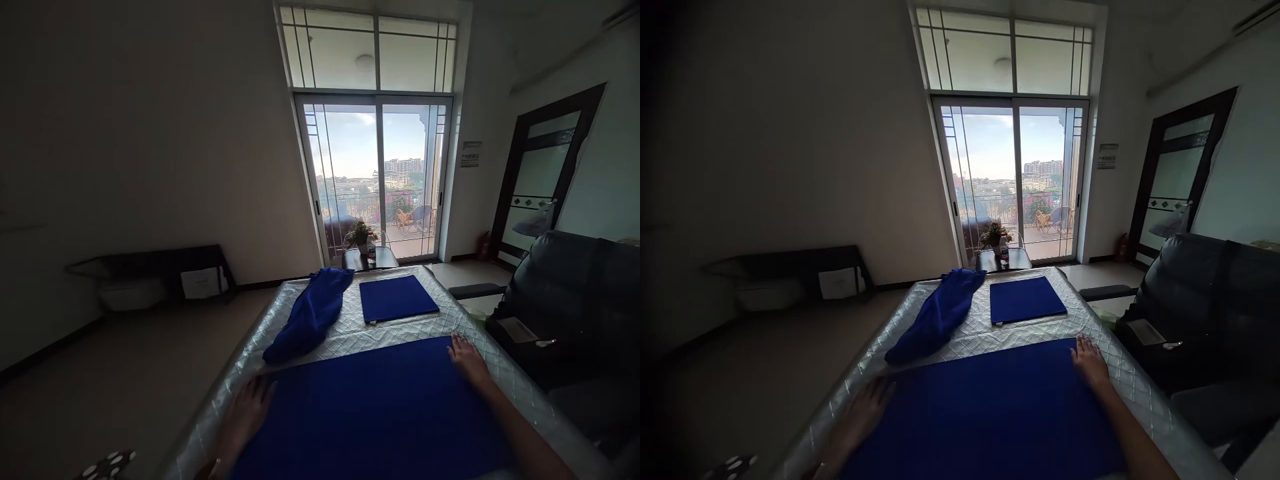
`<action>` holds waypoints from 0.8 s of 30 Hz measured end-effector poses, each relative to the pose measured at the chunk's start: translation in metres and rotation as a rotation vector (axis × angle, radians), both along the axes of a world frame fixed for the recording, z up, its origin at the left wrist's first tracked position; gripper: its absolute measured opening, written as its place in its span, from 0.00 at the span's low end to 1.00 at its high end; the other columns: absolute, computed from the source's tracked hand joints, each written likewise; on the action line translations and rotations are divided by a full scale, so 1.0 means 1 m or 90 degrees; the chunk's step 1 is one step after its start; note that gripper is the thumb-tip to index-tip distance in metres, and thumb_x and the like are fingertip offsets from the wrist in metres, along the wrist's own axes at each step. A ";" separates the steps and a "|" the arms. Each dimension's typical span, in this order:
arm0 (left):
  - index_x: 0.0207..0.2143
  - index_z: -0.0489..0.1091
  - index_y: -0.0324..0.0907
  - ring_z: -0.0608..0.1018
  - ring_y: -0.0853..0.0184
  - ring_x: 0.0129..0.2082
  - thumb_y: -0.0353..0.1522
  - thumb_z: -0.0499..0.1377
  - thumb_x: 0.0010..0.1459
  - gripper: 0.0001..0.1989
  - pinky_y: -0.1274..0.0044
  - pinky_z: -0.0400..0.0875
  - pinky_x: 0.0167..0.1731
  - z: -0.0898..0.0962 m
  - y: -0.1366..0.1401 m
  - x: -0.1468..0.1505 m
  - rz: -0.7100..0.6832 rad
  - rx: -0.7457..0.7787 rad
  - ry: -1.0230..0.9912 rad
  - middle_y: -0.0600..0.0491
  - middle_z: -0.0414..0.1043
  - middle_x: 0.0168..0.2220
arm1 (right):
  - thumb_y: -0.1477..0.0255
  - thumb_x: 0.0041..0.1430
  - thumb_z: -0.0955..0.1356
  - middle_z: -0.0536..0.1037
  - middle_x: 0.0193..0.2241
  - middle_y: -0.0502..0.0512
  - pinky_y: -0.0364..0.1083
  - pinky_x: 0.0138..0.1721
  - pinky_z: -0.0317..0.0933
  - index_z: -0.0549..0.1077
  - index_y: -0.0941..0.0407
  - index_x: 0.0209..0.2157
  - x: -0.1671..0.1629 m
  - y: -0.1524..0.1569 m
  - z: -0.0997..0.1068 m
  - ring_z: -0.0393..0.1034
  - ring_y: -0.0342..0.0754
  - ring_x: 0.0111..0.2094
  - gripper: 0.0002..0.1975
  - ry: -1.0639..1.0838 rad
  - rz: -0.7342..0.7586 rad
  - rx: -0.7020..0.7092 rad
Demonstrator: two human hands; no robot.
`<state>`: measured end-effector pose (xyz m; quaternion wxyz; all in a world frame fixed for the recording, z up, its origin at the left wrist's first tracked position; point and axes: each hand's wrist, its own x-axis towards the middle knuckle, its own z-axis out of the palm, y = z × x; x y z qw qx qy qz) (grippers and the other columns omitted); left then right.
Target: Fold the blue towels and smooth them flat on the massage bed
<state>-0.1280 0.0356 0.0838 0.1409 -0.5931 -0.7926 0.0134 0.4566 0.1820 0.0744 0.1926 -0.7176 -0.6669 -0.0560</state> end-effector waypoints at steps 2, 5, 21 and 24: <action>0.65 0.64 0.42 0.66 0.57 0.68 0.33 0.43 0.68 0.25 0.65 0.65 0.62 0.004 0.003 0.015 -0.009 0.010 0.021 0.45 0.64 0.67 | 0.72 0.68 0.48 0.58 0.70 0.64 0.52 0.70 0.42 0.67 0.60 0.64 -0.017 -0.006 0.007 0.53 0.47 0.70 0.31 0.000 0.041 -0.005; 0.62 0.68 0.40 0.68 0.53 0.66 0.36 0.45 0.69 0.25 0.62 0.65 0.64 0.006 0.017 0.064 -0.095 0.081 -0.014 0.42 0.68 0.65 | 0.73 0.67 0.51 0.63 0.68 0.66 0.54 0.70 0.43 0.64 0.63 0.65 -0.068 -0.018 0.013 0.52 0.50 0.70 0.30 -0.004 0.151 -0.020; 0.67 0.60 0.46 0.64 0.52 0.68 0.36 0.39 0.68 0.28 0.55 0.61 0.66 -0.013 0.068 0.213 -0.393 0.026 -0.187 0.41 0.65 0.67 | 0.64 0.69 0.53 0.55 0.70 0.52 0.50 0.69 0.44 0.56 0.50 0.70 -0.216 -0.051 0.004 0.49 0.49 0.71 0.29 0.026 0.427 -0.122; 0.67 0.59 0.40 0.62 0.53 0.69 0.39 0.38 0.69 0.30 0.57 0.60 0.67 -0.009 0.060 0.190 -0.346 0.012 -0.191 0.40 0.61 0.68 | 0.59 0.69 0.53 0.56 0.70 0.54 0.51 0.70 0.42 0.56 0.53 0.70 -0.186 -0.045 0.006 0.49 0.49 0.71 0.31 0.030 0.381 -0.134</action>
